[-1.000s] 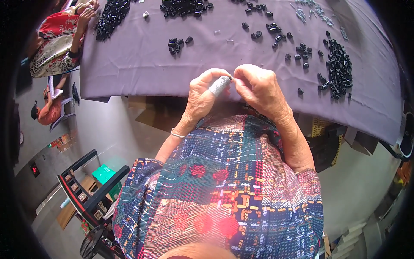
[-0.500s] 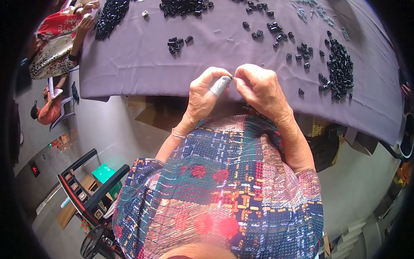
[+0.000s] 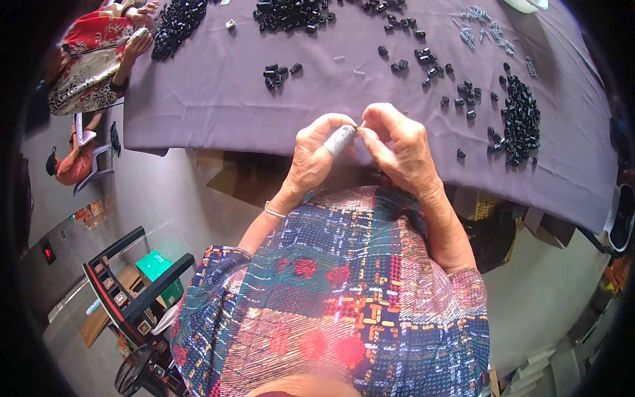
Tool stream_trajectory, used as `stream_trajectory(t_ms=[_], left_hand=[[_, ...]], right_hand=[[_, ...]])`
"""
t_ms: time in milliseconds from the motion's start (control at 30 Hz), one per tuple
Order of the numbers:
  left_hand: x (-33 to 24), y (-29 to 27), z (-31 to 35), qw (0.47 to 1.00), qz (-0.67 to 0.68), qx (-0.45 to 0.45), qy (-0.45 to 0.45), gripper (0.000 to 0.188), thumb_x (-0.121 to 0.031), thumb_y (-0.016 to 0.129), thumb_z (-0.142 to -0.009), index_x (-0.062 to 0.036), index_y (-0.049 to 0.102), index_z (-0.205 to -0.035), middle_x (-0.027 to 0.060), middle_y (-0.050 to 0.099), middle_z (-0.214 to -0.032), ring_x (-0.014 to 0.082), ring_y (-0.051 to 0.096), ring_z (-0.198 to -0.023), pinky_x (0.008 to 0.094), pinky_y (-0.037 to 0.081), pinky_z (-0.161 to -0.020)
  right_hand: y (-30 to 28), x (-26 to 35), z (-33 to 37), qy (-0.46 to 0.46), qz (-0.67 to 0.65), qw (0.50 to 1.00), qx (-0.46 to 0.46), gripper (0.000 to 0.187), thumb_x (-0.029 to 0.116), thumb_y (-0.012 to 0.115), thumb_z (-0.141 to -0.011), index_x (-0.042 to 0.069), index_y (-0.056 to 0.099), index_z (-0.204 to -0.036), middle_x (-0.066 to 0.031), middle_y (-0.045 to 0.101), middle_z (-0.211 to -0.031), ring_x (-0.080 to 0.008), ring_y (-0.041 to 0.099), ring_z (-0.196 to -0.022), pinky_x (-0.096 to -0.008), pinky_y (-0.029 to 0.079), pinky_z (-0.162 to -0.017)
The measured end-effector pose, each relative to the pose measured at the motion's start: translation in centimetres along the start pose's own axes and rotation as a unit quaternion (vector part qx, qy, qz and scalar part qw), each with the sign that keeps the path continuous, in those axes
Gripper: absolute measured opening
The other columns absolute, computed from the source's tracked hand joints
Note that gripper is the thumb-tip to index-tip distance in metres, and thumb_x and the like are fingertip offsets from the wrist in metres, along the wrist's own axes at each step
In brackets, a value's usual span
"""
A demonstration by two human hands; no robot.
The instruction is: The person assembles small black plastic components by hand, joining them together at a table.
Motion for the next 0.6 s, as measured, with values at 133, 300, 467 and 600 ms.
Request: stream_trajectory(t_ms=[133, 300, 467, 600], left_hand=[[-0.3, -0.4, 0.3, 1.0, -0.013, -0.002, -0.005, 0.012, -0.007, 0.057, -0.089, -0.0008, 0.062, -0.098, 0.0, 0.062, -0.088, 0.0055, 0.052, -0.083, 0.0206, 0.043, -0.074], [-0.3, 0.0, 0.9, 0.999, 0.028, 0.014, -0.019, 0.013, -0.008, 0.058, -0.09, -0.0011, 0.062, -0.1, -0.0016, 0.061, -0.088, 0.0049, 0.053, -0.08, 0.0198, 0.044, -0.071], [1.0, -0.1, 0.5, 0.992, 0.118, 0.017, -0.047, 0.014, -0.01, 0.058, -0.091, -0.0022, 0.06, -0.102, -0.0003, 0.062, -0.087, 0.0054, 0.055, -0.074, 0.0206, 0.047, -0.067], [0.5, 0.2, 0.2, 0.989, 0.134, 0.007, -0.056, 0.016, -0.016, 0.056, -0.093, -0.0016, 0.059, -0.1, 0.0023, 0.061, -0.077, 0.0084, 0.058, -0.067, 0.0218, 0.048, -0.063]], right_hand=[[0.0, -0.4, -0.2, -0.067, 0.034, 0.997, -0.006, 0.008, -0.002, 0.063, -0.08, -0.001, 0.06, -0.087, -0.0058, 0.06, -0.077, -0.0113, 0.056, -0.066, -0.0243, 0.045, -0.059], [0.6, 0.2, -0.1, -0.077, 0.049, 0.996, -0.018, 0.01, 0.0, 0.064, -0.079, -0.002, 0.06, -0.088, -0.0101, 0.063, -0.076, -0.0163, 0.061, -0.068, -0.0268, 0.047, -0.06], [0.8, -0.1, 0.1, -0.074, 0.036, 0.996, -0.028, 0.009, 0.001, 0.064, -0.081, -0.001, 0.061, -0.089, -0.0074, 0.062, -0.074, -0.0114, 0.058, -0.064, -0.0244, 0.047, -0.057], [0.7, -0.6, -0.1, -0.052, 0.01, 0.997, -0.05, 0.007, 0.002, 0.064, -0.083, -0.001, 0.06, -0.088, -0.0041, 0.06, -0.072, -0.0069, 0.055, -0.065, -0.0218, 0.045, -0.057]])
Point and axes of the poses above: each hand's wrist, its own z-axis away from the middle knuckle, its own y-axis out of the palm, x = y × z, the point moved 4 cm from there along -z, towards the middle knuckle
